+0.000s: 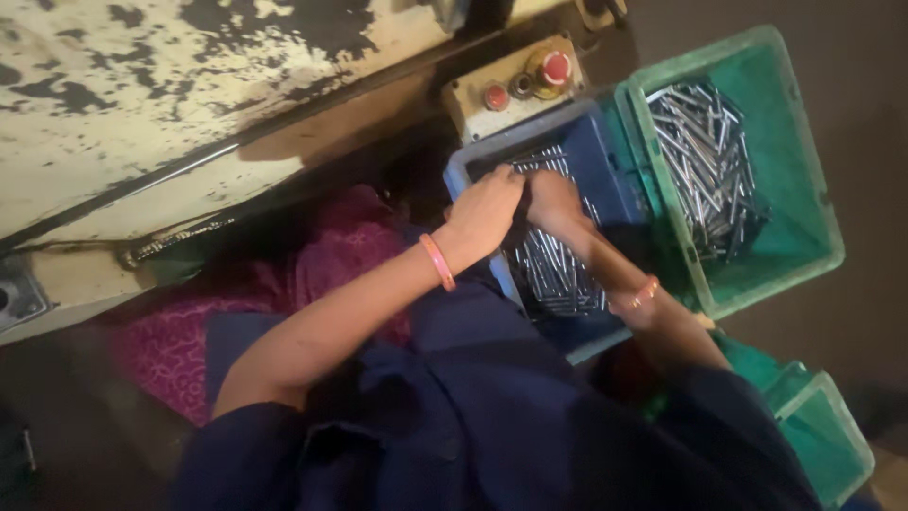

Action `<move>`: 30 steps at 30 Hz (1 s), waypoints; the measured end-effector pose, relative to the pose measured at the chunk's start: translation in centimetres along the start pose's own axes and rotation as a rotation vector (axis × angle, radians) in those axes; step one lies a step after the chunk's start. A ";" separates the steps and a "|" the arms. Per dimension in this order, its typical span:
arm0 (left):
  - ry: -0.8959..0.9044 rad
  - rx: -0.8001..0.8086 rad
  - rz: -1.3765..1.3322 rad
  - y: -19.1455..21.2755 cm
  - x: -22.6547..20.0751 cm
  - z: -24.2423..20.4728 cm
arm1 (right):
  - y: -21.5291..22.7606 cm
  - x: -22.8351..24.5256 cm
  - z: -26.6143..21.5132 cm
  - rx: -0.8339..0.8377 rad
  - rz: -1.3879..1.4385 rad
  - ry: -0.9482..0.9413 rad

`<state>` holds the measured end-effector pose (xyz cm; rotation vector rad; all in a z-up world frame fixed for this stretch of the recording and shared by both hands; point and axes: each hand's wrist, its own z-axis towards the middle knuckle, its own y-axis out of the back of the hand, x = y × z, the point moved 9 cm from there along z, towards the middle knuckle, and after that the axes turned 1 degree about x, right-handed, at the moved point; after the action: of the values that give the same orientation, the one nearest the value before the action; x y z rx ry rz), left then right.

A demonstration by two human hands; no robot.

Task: The person repeatedly picks metal fasteners from a blue bin, places them into a machine slot, and presses a red button to operate the machine. The person also periodically places both hands on a large wrapped box on the machine surface.

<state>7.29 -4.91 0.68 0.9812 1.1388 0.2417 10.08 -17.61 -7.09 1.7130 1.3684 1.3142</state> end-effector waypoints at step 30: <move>0.322 -0.768 -1.050 24.9 12.0 -18.1 | 15.7 15.4 2.7 -0.187 -0.288 0.178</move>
<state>4.83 26.57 10.37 -0.3930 1.5354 -0.0367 18.27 -7.59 10.86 1.2482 1.4758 1.4033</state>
